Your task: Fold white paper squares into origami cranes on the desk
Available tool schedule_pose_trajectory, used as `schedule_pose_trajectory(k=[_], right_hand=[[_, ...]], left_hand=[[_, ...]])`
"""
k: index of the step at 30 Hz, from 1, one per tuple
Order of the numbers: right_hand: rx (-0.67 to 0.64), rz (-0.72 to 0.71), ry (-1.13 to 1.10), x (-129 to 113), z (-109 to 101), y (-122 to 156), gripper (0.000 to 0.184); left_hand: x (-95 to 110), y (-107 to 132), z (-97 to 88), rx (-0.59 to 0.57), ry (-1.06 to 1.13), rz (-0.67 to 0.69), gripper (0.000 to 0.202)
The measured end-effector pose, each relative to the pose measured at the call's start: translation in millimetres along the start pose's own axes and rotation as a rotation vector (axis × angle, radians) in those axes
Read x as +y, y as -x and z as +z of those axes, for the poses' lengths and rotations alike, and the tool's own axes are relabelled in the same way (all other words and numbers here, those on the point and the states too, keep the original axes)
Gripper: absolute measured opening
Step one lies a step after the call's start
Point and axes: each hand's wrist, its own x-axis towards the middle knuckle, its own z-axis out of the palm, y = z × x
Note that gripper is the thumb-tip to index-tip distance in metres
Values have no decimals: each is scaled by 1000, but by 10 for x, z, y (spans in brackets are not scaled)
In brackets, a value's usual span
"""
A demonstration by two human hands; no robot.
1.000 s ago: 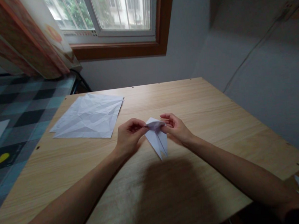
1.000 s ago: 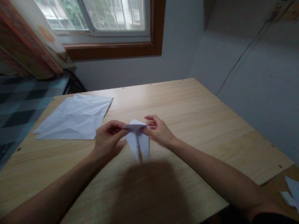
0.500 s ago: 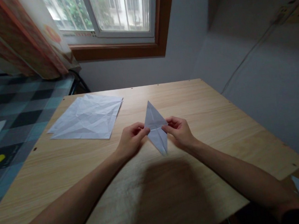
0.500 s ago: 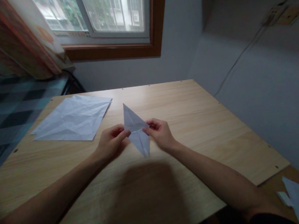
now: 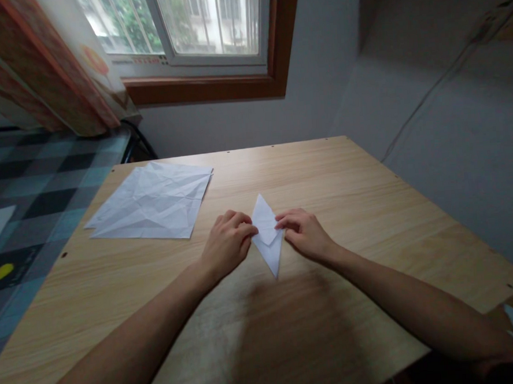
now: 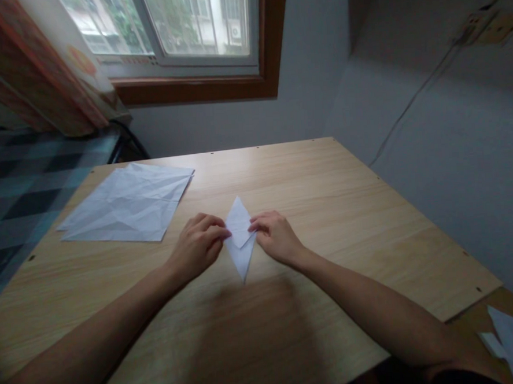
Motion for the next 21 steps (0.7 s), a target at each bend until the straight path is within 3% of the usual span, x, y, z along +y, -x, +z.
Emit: schedule_pose_trajectory(k=[4,6,9,13,15,17,21], right_hand=[[84,106,141,26,43,-39,22],[70,159,174,20,61,-63,34],[26,198,127,18,77,-96,42],[39,215,50,22,76,-100,32],[54,171,42,26,72,-83,19],[47,79,51,35,68,-56,20],[-10,-104,141,59,56,1,31]], left_hand=[[38,-26,-12,-84,7,-77,13],[52,-35,-11,-84,-24,-113,15],[40,-42,15,-45,-74,-219,26],[-5,-39,46,-31,-67,-303,44],[-21,-36,42,-31,-12,-282,34],[-29,-34,29,-34,78,-225,17],[-4,-31,-9,-58,182,-122,28]])
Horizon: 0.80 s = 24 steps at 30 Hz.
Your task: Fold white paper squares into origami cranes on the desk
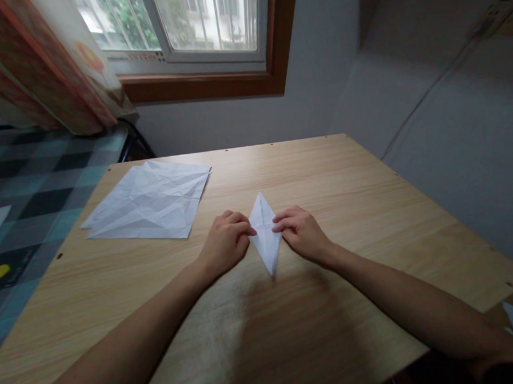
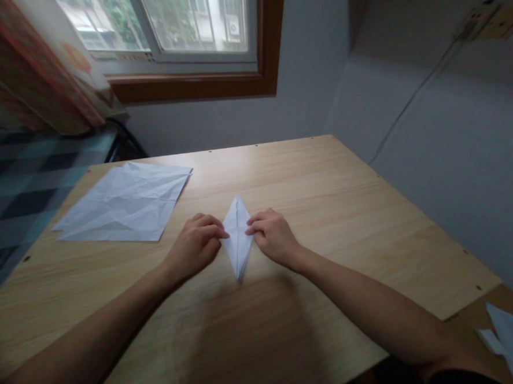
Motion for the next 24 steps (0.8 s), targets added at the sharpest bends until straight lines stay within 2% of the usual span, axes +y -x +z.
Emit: schedule_pose_trajectory(k=[4,8,12,15,18,21,24], right_hand=[[-101,-122,109,-37,-52,35,25],[-206,-214,198,-144,-151,48,23],[-275,-268,208,-189,-193,58,18],[-275,-306,154,-151,-151,70,14],[-259,-316,113,-117,-89,85,12],[-235,-308,142,-120,-63,93,10],[-229,-343,200,-138,-78,92,16]], left_hand=[[103,12,-40,-10,-69,30,16],[170,21,-59,-37,-184,74,31],[121,24,-46,-47,-263,45,20],[72,24,-35,-46,-289,75,20],[53,23,-22,-83,-251,185,22],[55,23,-9,-127,-181,258,23],[62,25,-4,-112,-153,289,25]])
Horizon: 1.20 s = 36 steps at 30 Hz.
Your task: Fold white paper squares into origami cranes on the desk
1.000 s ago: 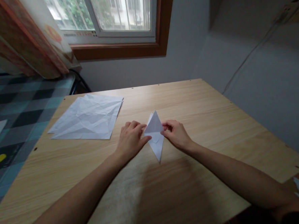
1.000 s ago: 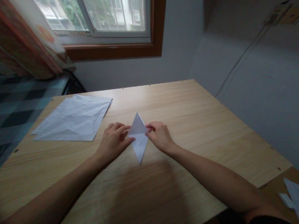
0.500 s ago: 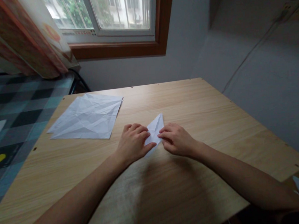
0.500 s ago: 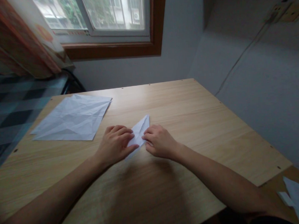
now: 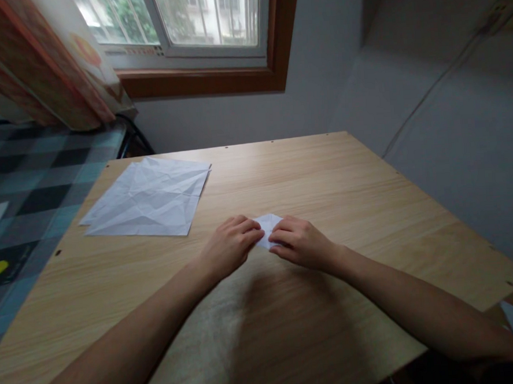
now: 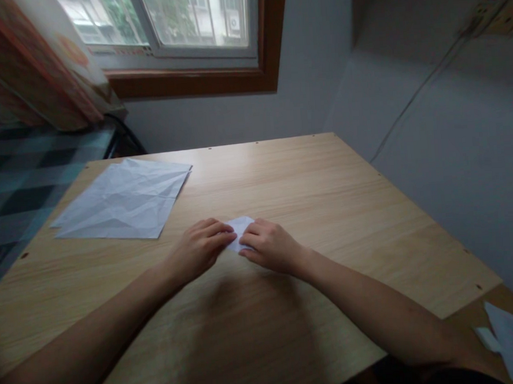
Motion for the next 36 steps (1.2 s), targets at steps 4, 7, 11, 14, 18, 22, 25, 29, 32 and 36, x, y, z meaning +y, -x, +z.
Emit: schedule_pose_trajectory(k=[4,7,11,14,18,22,25,29,32,36], right_hand=[[-7,10,27,6,-29,3,25],[1,84,14,21,-36,10,24],[3,224,8,30,-42,7,20],[1,285,12,27,-43,-3,18],[-8,313,-12,22,-41,-4,8],[44,306,2,20,-38,5,14],[90,329,38,38,-29,-10,31],[92,437,15,90,9,-71,33],[91,478,-36,124,36,-113,22],[170,463,-124,144,43,-112,13]], left_hand=[[27,-3,-9,32,24,-6,21],[53,-12,-5,46,20,-30,19],[64,-24,17,84,17,-118,26],[63,-31,29,88,-1,-194,22],[69,-36,39,71,-18,-225,11],[75,-17,53,38,-51,-85,22],[80,-6,46,-8,-111,-14,27],[102,-20,14,-56,-136,8,27],[120,-33,1,-75,-145,21,27],[140,-34,2,-60,-184,39,26]])
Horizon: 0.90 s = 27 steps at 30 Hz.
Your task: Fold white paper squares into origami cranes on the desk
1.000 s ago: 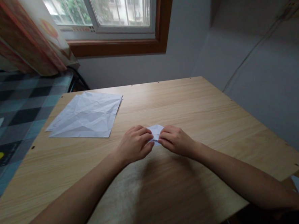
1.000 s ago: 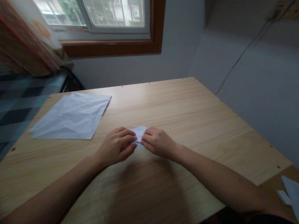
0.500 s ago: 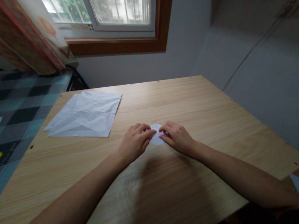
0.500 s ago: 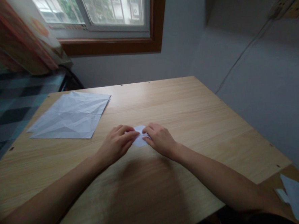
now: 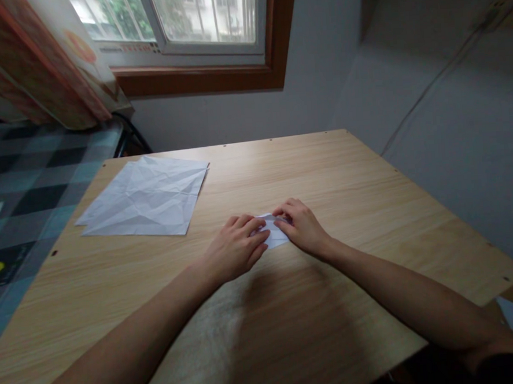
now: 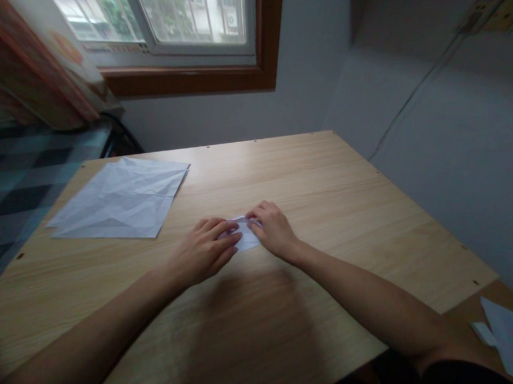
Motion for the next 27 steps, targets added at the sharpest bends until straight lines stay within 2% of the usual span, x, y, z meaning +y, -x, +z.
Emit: schedule_pose_trajectory(k=[3,7,13,17,21,24,27], right_hand=[[29,-86,-17,12,-2,33,20],[8,-192,-7,-6,18,71,25],[43,21,-92,-102,-9,14,15],[-18,154,-80,-155,-56,-34,18],[-60,177,-106,-167,-54,-38,27],[-85,196,-144,-148,-33,-27,32],[-115,224,-161,-126,-17,-23,34]], left_hand=[[12,0,-4,48,-45,-7,24],[6,-5,4,20,-28,46,23],[-13,-3,62,58,-6,56,20],[-12,2,64,89,19,52,20],[-13,10,64,132,60,24,17],[-21,22,90,176,126,-47,15],[-32,32,112,208,200,-129,25]])
